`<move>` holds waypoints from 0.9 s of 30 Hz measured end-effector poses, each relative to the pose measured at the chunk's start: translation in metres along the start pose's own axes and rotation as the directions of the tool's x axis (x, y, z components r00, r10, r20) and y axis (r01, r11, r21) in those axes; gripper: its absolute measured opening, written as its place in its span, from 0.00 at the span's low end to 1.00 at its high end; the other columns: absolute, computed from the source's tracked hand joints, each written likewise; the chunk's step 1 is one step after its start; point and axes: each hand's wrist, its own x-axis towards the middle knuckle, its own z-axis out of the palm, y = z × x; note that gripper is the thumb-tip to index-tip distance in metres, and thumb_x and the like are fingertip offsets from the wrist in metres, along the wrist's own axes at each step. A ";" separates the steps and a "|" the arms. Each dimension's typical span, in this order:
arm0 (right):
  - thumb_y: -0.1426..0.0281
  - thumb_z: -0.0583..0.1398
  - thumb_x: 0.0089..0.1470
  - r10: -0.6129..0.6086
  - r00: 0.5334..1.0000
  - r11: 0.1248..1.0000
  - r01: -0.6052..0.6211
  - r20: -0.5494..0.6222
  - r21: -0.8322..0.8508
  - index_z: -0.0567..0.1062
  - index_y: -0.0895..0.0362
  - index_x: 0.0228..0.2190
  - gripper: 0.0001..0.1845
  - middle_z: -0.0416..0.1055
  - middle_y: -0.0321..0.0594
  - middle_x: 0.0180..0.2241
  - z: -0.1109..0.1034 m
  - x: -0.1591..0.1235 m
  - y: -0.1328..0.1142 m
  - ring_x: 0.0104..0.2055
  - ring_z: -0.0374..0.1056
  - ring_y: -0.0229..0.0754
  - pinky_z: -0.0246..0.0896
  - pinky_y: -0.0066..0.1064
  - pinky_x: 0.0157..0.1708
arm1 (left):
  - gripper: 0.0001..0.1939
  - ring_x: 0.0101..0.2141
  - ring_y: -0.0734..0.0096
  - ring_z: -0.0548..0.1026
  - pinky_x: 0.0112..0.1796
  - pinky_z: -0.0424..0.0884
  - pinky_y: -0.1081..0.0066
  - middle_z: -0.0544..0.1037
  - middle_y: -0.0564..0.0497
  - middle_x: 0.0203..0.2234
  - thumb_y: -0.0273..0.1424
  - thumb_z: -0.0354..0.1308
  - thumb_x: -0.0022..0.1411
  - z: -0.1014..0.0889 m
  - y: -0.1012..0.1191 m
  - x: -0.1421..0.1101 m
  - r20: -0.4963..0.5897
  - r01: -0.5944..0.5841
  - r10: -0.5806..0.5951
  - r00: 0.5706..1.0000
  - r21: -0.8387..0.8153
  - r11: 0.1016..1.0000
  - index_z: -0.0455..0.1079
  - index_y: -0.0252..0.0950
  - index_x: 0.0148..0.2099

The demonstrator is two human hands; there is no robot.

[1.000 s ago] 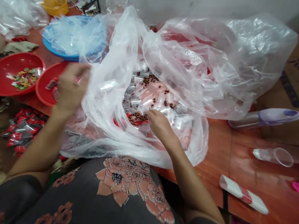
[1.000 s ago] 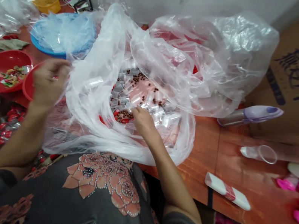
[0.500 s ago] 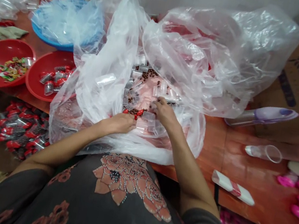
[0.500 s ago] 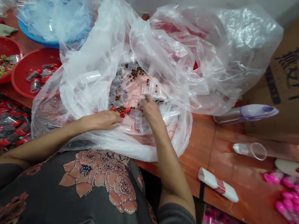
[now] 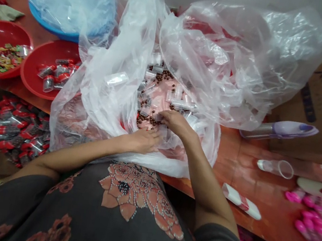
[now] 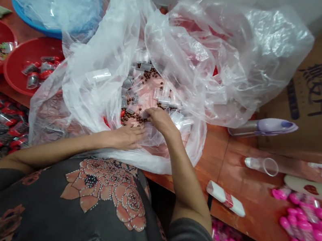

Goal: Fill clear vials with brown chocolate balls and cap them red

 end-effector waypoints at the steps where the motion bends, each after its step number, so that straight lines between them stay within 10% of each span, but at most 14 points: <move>1: 0.77 0.59 0.58 0.011 1.000 1.000 -0.011 0.010 -0.006 0.74 0.59 0.53 0.21 0.76 0.47 0.49 -0.001 0.000 0.000 0.50 0.69 0.47 0.63 0.37 0.50 | 0.28 0.65 0.45 0.61 0.63 0.54 0.51 0.63 0.33 0.65 0.39 0.54 0.66 0.001 0.001 -0.001 0.002 -0.004 0.004 1.000 0.006 1.000 0.64 0.32 0.64; 8: 0.82 0.53 0.60 0.061 0.998 0.958 -0.056 0.010 -0.282 0.77 0.65 0.44 0.16 0.74 0.56 0.44 -0.016 -0.009 -0.014 0.47 0.66 0.53 0.61 0.40 0.46 | 0.28 0.65 0.45 0.61 0.63 0.52 0.51 0.66 0.36 0.63 0.37 0.55 0.65 0.002 -0.001 -0.003 -0.003 -0.027 0.027 1.000 0.006 1.000 0.66 0.34 0.64; 27: 0.78 0.53 0.61 -0.216 0.971 0.961 0.229 0.100 -0.156 0.76 0.59 0.45 0.15 0.73 0.51 0.47 0.003 0.034 -0.085 0.48 0.66 0.50 0.63 0.40 0.45 | 0.22 0.55 0.46 0.71 0.57 0.62 0.54 0.73 0.33 0.56 0.29 0.52 0.65 -0.013 0.015 -0.025 0.049 -0.012 0.016 0.999 -0.088 0.996 0.69 0.31 0.60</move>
